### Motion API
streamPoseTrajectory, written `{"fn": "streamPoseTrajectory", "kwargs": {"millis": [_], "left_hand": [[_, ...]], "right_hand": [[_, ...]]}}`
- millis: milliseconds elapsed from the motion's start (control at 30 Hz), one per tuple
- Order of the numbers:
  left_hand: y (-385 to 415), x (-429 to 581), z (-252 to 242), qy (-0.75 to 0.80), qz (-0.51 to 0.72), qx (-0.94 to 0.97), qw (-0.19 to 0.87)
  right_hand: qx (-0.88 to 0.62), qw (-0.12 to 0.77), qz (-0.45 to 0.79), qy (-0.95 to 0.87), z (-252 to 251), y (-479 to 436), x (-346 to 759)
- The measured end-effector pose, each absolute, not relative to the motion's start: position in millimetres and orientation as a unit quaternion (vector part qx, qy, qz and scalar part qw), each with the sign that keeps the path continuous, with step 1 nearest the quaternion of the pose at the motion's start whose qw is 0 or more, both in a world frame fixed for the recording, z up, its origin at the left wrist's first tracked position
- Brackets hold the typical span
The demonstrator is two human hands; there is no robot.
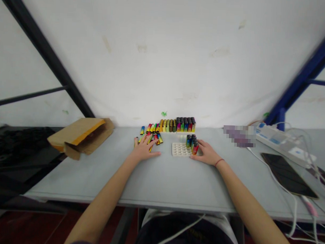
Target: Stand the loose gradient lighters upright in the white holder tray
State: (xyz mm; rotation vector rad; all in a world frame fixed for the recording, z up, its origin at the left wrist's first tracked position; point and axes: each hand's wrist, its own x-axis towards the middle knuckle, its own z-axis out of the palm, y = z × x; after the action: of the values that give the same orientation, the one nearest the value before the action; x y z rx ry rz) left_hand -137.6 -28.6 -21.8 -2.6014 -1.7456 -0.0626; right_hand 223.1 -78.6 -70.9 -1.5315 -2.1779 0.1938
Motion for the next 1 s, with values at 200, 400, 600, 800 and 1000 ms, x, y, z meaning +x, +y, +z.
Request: {"fn": "streamPoseTrajectory", "kwargs": {"millis": [200, 400, 600, 800, 1000], "left_hand": [[-16, -142, -30, -0.578, -0.055, -0.814, 0.029], [-13, -141, -31, -0.576, -0.081, -0.81, 0.078], [-16, -110, -20, -0.544, -0.099, -0.829, 0.084], [-18, -75, -19, -0.567, -0.101, -0.81, 0.113], [-20, -58, -16, -0.599, -0.073, -0.789, 0.113]], "right_hand": [[-0.552, 0.233, 0.067, -0.798, -74, -77, 225], [-0.557, 0.215, 0.059, -0.8, -73, -77, 225], [-0.559, 0.213, 0.046, -0.8, -73, -77, 224], [-0.554, 0.213, 0.033, -0.804, -74, -76, 225], [-0.554, 0.219, 0.03, -0.803, -77, -76, 226]]}}
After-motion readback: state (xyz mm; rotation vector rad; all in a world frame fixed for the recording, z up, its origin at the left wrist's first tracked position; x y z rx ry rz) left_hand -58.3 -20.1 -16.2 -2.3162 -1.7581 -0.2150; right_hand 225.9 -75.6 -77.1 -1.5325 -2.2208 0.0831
